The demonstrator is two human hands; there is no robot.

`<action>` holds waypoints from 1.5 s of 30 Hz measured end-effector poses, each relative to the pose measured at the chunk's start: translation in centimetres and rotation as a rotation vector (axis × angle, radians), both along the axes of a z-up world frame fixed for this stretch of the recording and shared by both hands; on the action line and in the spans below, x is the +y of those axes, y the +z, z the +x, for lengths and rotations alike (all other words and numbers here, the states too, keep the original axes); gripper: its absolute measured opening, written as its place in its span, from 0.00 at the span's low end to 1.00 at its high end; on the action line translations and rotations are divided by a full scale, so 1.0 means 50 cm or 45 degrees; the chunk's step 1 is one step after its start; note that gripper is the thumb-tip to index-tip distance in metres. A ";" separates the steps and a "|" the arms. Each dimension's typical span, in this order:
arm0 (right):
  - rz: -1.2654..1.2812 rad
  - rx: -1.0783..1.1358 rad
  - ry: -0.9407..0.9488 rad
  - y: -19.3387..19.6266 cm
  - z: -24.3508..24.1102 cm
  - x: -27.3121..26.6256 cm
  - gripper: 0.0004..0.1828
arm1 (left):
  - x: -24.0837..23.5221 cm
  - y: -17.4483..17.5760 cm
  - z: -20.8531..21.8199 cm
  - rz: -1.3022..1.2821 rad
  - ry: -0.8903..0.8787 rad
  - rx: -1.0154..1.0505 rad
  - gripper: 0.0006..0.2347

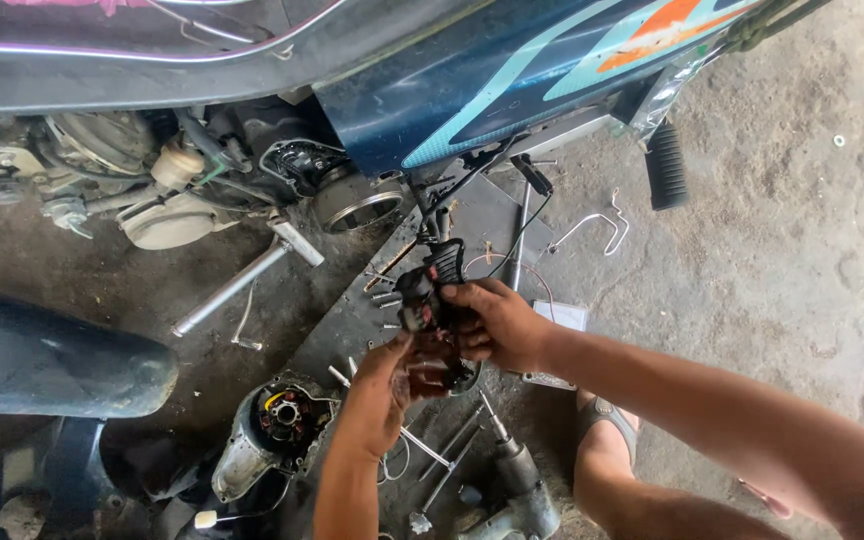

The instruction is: The person works on a disassembled motorcycle engine, using a multimeter to test electrical components and a wrench to tighten bolts on the engine casing. They handle various wires and small engine parts throughout the process.

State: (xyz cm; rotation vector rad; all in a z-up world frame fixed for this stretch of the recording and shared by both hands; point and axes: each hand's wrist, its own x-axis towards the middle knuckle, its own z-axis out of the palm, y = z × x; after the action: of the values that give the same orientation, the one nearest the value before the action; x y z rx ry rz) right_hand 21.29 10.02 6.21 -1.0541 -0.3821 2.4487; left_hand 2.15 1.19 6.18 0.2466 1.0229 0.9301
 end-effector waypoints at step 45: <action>0.083 0.299 0.057 -0.055 0.073 0.039 0.20 | -0.065 -0.007 0.108 0.482 0.093 -0.291 0.16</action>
State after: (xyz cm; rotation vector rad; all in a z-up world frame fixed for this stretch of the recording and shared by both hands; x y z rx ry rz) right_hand 24.95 11.98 3.44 -0.7280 -0.4085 2.5455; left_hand 7.57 -2.06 5.85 0.4100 0.6446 1.1878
